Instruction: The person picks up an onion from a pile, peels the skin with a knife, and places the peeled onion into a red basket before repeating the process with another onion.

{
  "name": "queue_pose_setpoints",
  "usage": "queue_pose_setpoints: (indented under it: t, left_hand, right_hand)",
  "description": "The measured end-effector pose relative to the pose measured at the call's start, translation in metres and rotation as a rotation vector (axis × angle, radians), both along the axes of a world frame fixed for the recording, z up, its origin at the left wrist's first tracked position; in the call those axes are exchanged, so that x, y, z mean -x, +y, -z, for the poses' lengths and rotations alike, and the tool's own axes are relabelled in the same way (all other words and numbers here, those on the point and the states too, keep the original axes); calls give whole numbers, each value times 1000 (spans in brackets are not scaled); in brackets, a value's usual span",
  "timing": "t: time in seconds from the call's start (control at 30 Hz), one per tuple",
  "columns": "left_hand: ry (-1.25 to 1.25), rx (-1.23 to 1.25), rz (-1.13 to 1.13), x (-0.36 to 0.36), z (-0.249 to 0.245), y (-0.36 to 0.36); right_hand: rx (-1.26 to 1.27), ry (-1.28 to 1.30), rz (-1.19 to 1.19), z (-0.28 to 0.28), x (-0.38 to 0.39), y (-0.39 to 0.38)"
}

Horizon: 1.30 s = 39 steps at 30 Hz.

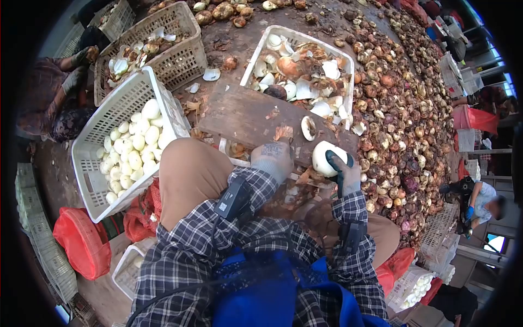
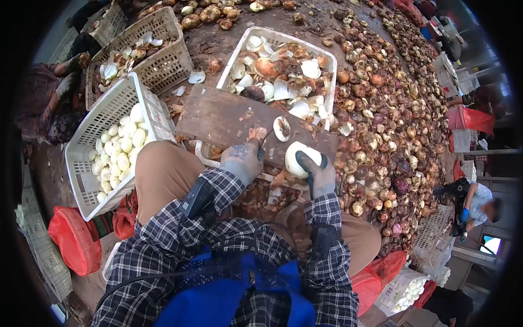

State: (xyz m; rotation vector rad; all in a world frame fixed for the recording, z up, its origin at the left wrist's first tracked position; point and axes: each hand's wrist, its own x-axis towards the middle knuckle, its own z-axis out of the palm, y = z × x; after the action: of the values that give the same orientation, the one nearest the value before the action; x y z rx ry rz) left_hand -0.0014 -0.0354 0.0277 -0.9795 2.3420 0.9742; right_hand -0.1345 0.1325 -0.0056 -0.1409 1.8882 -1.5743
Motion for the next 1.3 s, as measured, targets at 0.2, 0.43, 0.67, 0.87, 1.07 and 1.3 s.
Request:
queue_pose_setpoints:
  t: [0.2,0.43,0.67,0.87,1.07,1.3]
  left_hand:
    - [241,22,-95,5,28,17]
    - [438,-28,-367,-6,16,14]
    - [367,83,-73,-14,32,50]
    - [411,130,-79,-17,22,46]
    - [399,177,98,-25,23,62]
    - [412,205,121,-25,32,65]
  right_hand:
    - [-376,543,-208,-1,-20,5]
    - [-154,983,-165,-8,-15,-11]
    - [-22,631,342,15,-20,-25]
    - [-107,600,281,7,-31,-25]
    - [-149,635,318,22,-24,-23]
    - [-105,662,348,27,-24,-26]
